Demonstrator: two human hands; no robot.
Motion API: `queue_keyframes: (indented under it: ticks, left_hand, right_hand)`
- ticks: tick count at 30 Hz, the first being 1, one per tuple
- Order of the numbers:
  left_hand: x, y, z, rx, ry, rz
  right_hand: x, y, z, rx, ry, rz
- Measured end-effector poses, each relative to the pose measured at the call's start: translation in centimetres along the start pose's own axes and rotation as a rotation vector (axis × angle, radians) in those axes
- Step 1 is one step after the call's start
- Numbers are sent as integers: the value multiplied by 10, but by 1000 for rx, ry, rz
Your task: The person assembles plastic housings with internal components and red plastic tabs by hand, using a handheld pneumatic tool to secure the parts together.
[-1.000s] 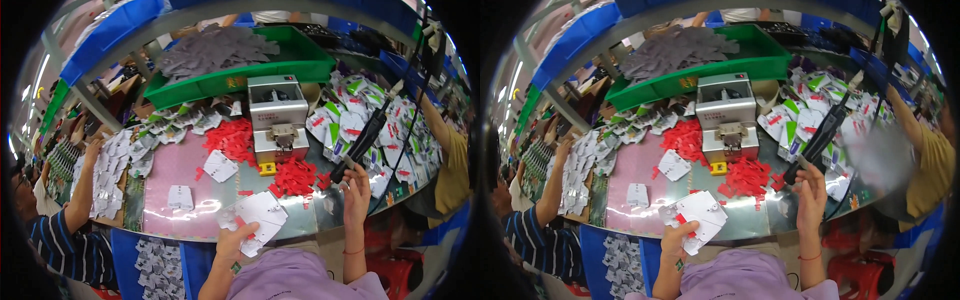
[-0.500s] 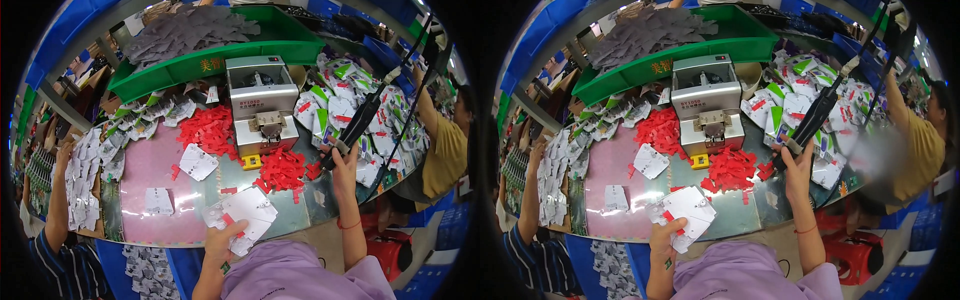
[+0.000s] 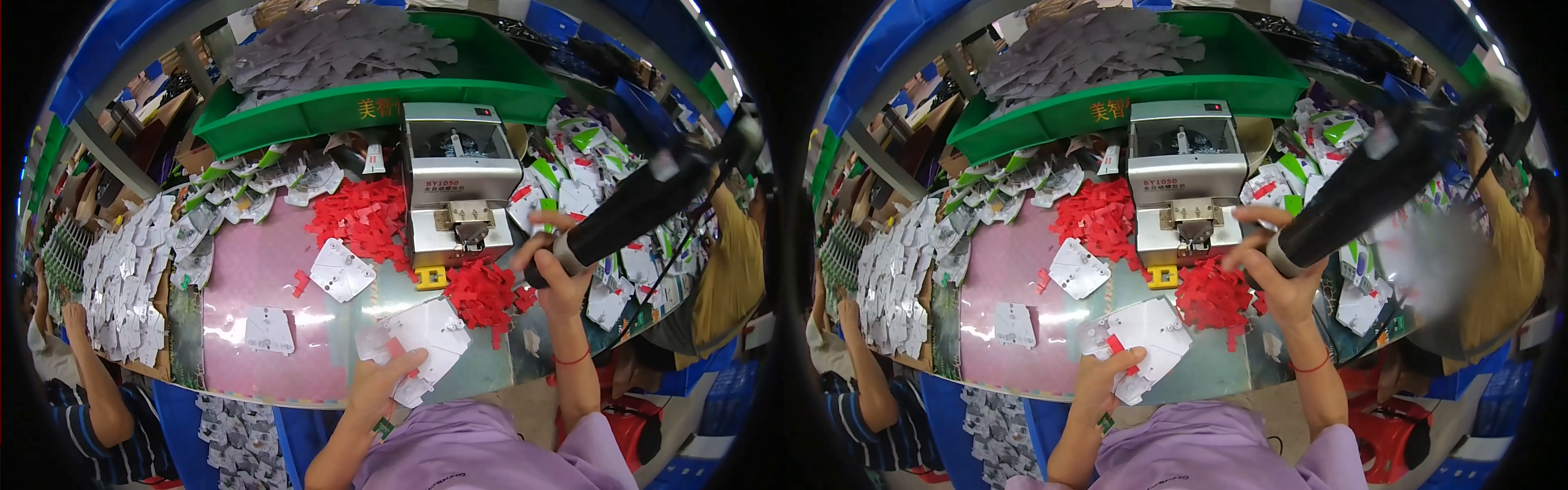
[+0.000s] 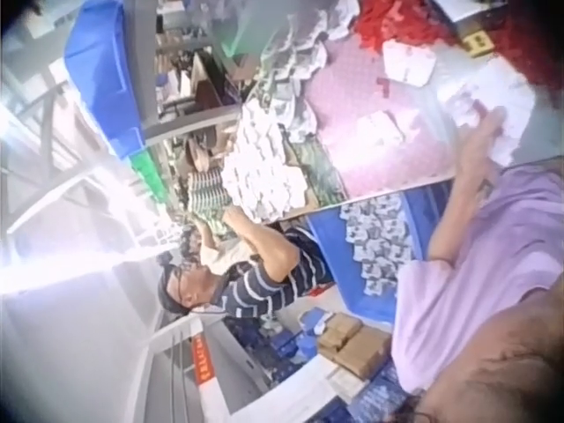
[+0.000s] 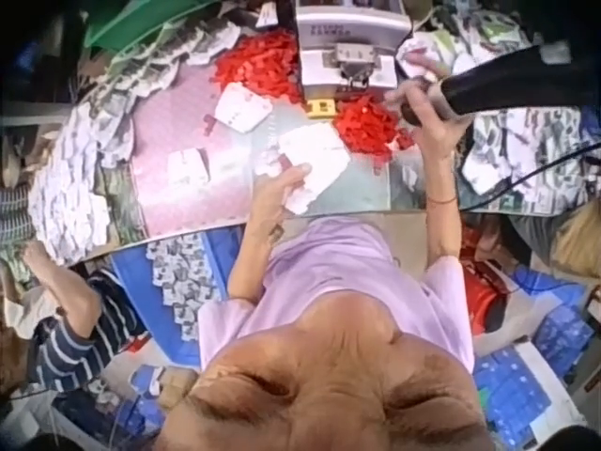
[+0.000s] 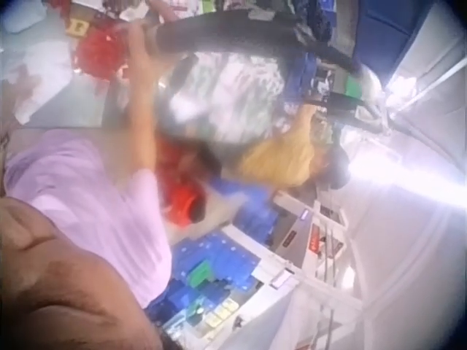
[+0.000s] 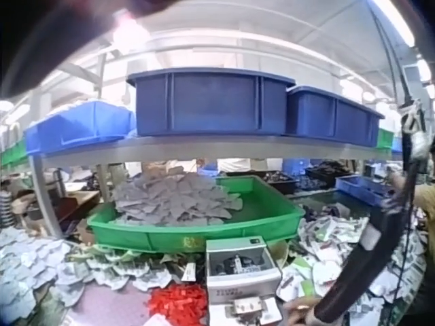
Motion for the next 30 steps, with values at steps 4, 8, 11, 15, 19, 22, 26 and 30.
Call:
queue_keyframes:
  ticks: [4, 8, 11, 15, 19, 22, 26, 30]
  left_hand:
    - [10, 1, 2, 21, 6, 57]
    - [18, 0, 6, 33, -22, 70]
    - [26, 7, 6, 69, -77, 72]
    - [30, 5, 7, 76, -60, 73]
    - [32, 4, 3, 66, -48, 89]
    - [32, 1, 3, 56, -46, 89]
    - [31, -4, 3, 94, -32, 82]
    - [28, -9, 6, 92, -20, 58]
  right_hand:
    - [33, -34, -12, 77, 62, -124]
    - [45, -46, 0, 64, 109, -203]
    - [43, -47, 17, 0, 134, -176]
    - [40, -51, 23, 18, 77, -146]
    - [34, -52, 27, -16, 19, -127]
    - [22, -54, 25, 54, -116, -175]
    - [6, -63, 13, 253, -174, -354]
    - [-8, -66, 11, 305, -164, -424]
Point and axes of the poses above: each hand's wrist, its own x-axis towards the middle knuckle, its own y-axis out of the back of the hand, z = x × y, the point moved 7 cm from there along x, towards the middle knuckle
